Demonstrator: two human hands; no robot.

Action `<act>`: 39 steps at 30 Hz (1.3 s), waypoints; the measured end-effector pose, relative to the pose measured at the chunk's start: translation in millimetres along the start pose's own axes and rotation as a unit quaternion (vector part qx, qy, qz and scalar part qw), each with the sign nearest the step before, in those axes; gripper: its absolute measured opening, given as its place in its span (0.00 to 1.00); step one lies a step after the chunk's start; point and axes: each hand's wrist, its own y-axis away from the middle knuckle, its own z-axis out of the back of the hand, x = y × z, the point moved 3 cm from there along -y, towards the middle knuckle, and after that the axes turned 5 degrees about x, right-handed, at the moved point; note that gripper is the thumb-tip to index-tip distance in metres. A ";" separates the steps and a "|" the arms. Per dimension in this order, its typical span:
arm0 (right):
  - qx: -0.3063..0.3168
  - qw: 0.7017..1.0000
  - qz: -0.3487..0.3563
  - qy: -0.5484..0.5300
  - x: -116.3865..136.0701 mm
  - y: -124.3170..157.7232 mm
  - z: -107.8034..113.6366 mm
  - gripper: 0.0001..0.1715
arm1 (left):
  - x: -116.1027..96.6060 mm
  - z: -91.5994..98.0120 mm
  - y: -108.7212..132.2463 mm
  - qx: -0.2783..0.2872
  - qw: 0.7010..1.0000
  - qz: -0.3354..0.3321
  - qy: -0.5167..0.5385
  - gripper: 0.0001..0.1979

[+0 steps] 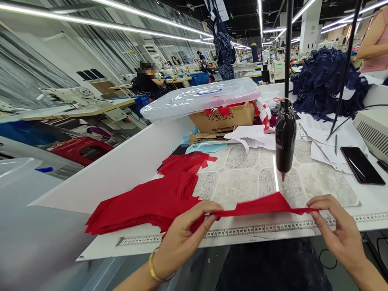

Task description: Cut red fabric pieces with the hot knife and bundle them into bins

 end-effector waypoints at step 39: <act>-0.025 0.978 0.012 0.204 -72.3 -12.1 -27.7 0.20 | 89.6 46.9 -58.8 0.081 0.933 0.006 -0.351 0.12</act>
